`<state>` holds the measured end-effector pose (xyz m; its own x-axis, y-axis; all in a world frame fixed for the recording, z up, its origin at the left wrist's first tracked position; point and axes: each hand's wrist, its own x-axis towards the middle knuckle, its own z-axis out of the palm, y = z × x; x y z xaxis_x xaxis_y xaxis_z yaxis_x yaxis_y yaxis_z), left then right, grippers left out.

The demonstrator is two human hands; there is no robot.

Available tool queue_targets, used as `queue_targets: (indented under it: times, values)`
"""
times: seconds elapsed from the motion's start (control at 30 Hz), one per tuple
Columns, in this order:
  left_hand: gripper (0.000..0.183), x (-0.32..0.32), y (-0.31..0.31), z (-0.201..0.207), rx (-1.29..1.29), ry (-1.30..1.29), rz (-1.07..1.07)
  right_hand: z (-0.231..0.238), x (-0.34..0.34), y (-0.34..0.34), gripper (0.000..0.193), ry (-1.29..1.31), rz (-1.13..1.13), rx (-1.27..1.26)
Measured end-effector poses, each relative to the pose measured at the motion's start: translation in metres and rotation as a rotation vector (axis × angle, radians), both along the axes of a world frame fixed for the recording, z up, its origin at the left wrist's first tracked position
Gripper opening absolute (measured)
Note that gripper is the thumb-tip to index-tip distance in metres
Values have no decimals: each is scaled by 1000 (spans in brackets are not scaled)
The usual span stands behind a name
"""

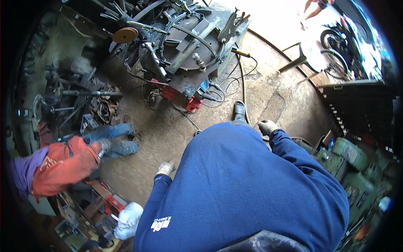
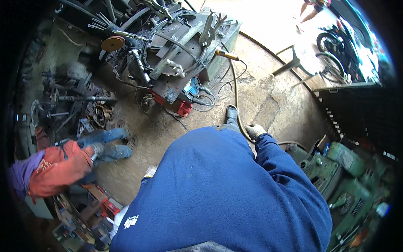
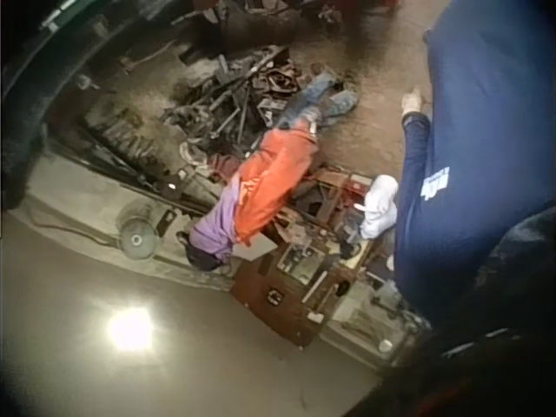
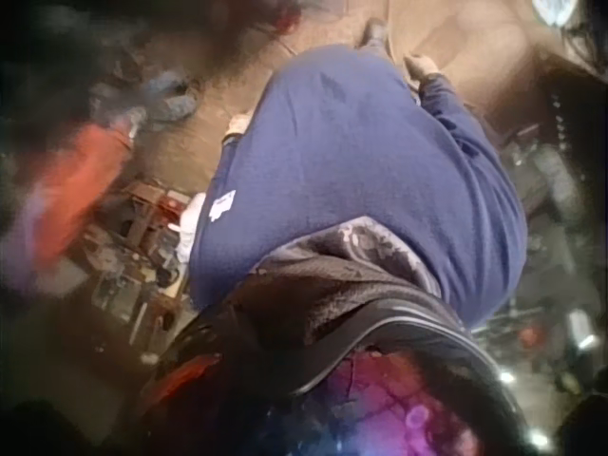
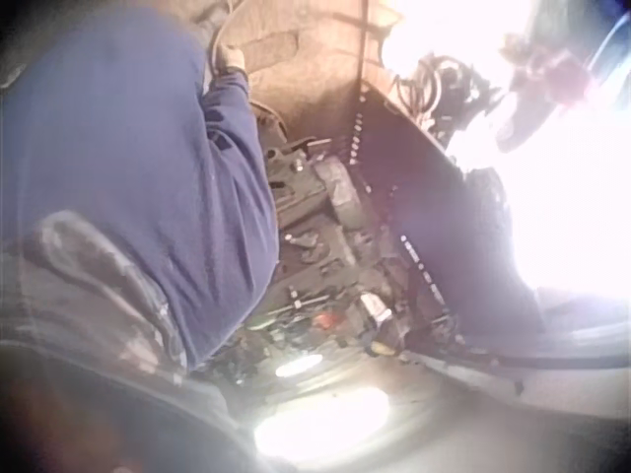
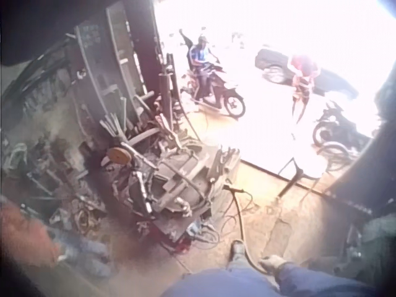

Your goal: The person holds a circular metal wire frame while another person hammers it, then uses pliers to hold metal rods against a jig and applies heat with a welding torch.

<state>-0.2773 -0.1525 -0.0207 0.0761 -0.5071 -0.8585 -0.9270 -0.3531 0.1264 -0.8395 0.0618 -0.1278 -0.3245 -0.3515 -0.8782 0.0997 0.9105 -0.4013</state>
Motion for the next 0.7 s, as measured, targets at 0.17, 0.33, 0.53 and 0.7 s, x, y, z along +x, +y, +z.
queue_targets:
  times: [0.17,0.33,0.53,0.7]
  values:
    - [46,-85,33,17,-124,126,279,-10,-108,-51,33,17,100,-39]
    - [40,-166,38,56,-171,134,278,-47,-207,-84,35,65,233,-25]
    - [51,-183,45,78,-136,-4,106,-7,-203,-141,40,71,177,-155]
    - [61,-154,62,34,-98,-64,146,-18,-163,-132,39,-63,147,-102]
